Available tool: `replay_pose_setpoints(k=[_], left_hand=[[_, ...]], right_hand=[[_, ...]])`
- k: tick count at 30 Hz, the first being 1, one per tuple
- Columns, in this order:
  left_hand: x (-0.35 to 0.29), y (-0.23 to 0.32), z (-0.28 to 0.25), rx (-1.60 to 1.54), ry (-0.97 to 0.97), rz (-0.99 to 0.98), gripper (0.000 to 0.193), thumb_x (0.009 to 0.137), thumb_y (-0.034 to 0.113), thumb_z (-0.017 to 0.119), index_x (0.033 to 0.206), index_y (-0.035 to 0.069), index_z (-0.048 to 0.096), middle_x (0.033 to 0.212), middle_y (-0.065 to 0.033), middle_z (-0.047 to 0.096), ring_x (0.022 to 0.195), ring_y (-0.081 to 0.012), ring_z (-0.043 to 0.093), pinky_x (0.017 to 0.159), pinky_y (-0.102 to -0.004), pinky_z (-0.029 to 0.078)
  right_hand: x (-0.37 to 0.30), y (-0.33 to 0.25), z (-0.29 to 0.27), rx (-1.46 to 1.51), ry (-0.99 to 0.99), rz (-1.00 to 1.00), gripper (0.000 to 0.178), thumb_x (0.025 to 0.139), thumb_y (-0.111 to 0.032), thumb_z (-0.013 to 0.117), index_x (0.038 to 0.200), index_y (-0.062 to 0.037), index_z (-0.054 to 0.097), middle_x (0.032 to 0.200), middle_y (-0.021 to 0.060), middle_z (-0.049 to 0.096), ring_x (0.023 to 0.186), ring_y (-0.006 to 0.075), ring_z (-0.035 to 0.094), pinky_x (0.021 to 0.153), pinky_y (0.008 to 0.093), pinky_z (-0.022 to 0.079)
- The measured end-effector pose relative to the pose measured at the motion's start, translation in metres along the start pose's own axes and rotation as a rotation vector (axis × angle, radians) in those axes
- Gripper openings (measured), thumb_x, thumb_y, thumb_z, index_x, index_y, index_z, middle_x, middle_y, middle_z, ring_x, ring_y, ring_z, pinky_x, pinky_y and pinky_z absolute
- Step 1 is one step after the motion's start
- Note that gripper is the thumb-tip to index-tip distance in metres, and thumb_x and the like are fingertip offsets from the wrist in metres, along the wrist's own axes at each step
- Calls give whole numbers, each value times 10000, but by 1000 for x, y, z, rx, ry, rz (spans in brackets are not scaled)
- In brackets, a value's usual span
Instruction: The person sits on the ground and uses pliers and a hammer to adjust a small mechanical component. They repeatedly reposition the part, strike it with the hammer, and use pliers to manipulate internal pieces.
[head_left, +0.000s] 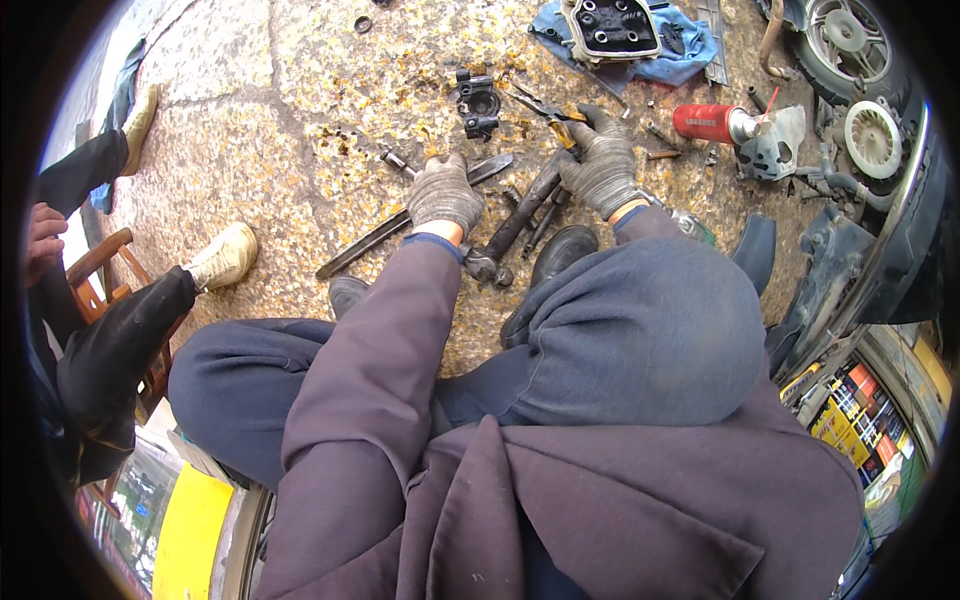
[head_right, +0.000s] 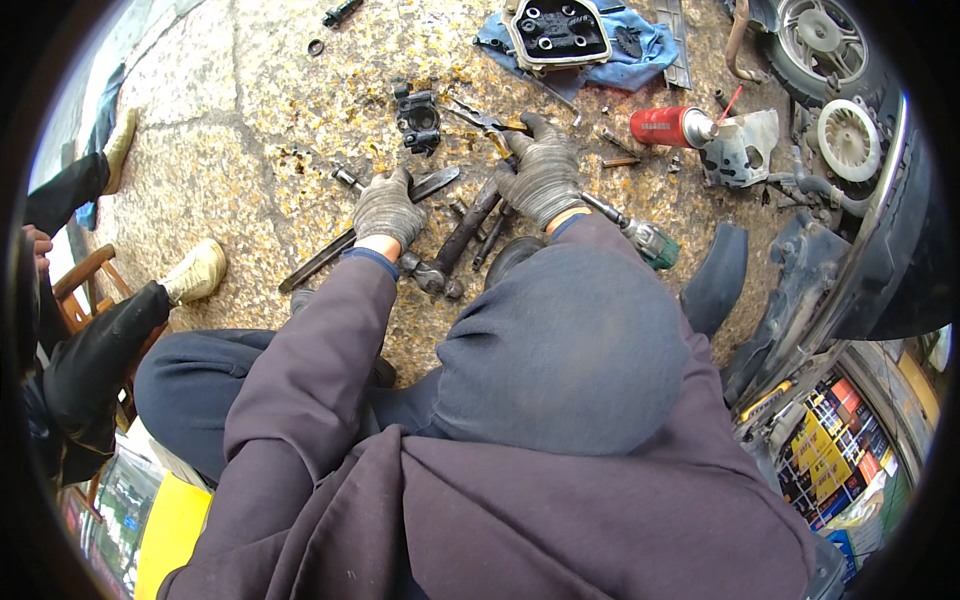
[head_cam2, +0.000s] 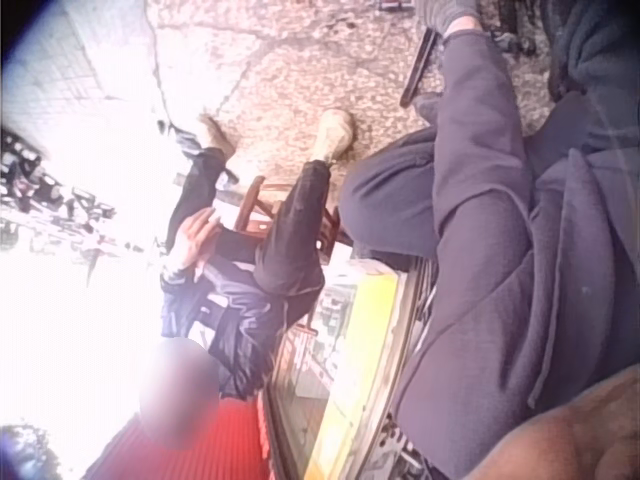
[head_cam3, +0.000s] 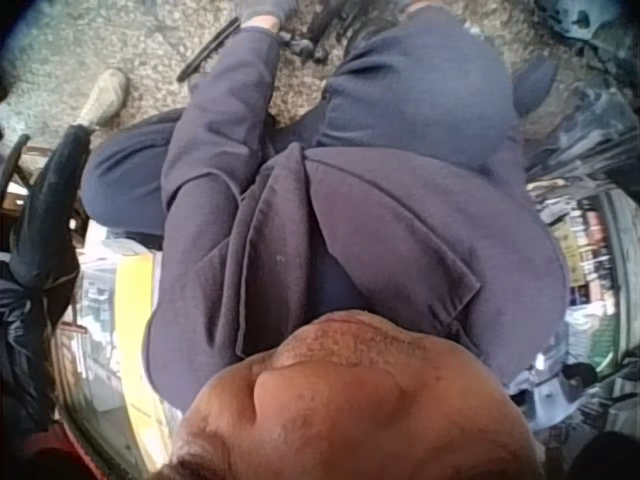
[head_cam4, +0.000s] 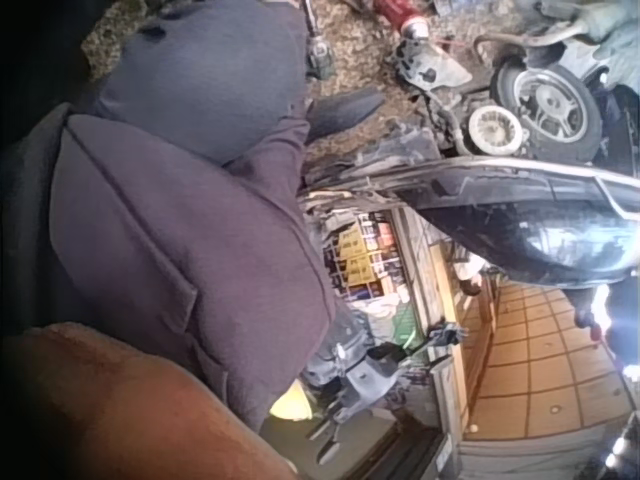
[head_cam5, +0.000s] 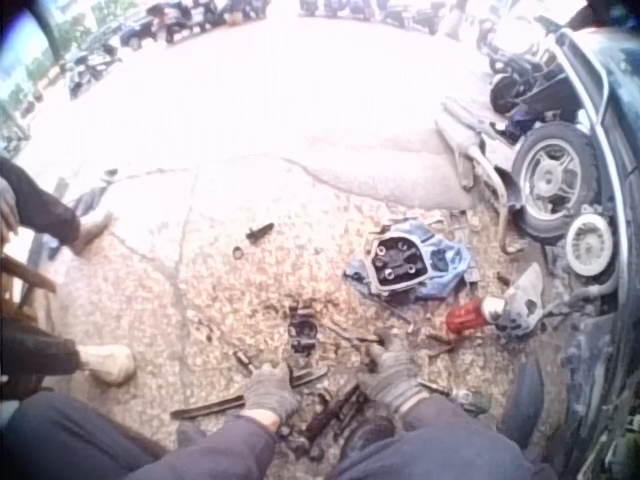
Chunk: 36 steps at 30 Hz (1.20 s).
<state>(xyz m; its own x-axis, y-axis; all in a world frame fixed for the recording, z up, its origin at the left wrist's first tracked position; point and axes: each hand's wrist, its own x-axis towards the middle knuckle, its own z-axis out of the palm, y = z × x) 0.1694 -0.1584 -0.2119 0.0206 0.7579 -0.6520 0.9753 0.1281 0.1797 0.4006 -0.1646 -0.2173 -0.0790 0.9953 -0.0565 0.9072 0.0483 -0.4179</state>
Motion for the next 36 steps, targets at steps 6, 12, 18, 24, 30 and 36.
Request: replay_pose_setpoints(k=[6, 12, 18, 24, 30, 36], left_hand=[[4, -1, 12, 106, 52, 8, 436, 819, 201, 676, 1241, 104, 626, 1162, -201, 616, 1105, -375, 615, 945, -464, 506], [5, 5, 14, 185, 39, 13, 419, 813, 232, 683, 1207, 100, 635, 1164, -168, 630, 1125, -332, 618, 945, -469, 500], [0, -1, 14, 181, -16, 176, 379, 830, 243, 691, 1197, 174, 632, 1146, -143, 644, 1106, -355, 623, 934, -480, 505], [4, -12, 2, -196, 13, 279, 319, 898, 231, 619, 1187, 98, 597, 1066, -224, 670, 1019, -407, 648, 889, -519, 503], [7, -1, -11, -372, -18, 239, 328, 946, 278, 601, 1195, 64, 599, 1074, -251, 680, 1063, -413, 640, 923, -497, 495], [9, 10, -26, -332, -26, 234, 324, 950, 262, 602, 1206, 65, 632, 1052, -240, 693, 1034, -398, 659, 924, -472, 494]], right_hand=[[3, -9, 2, 38, -9, -61, 455, 682, -147, 755, 1113, -12, 700, 1256, 210, 603, 1060, 397, 625, 929, 437, 525], [7, -13, 4, 94, -83, -34, 488, 683, -142, 747, 1147, -6, 685, 1263, 210, 597, 1071, 382, 628, 933, 416, 527], [8, -11, 13, 144, -95, 5, 450, 687, -187, 772, 1119, -77, 716, 1269, 164, 604, 1079, 367, 621, 935, 438, 521], [10, -3, 23, 270, -47, 12, 445, 675, -157, 781, 1098, -36, 712, 1228, 176, 623, 1024, 360, 650, 894, 422, 543], [17, -3, 26, 444, -11, 48, 421, 766, -26, 736, 1169, 54, 645, 1158, 178, 636, 1046, 224, 655, 819, 288, 551], [47, -15, -4, 156, -52, -60, 419, 795, -265, 744, 1150, -46, 713, 1253, 190, 615, 1156, 322, 604, 1006, 414, 499]])
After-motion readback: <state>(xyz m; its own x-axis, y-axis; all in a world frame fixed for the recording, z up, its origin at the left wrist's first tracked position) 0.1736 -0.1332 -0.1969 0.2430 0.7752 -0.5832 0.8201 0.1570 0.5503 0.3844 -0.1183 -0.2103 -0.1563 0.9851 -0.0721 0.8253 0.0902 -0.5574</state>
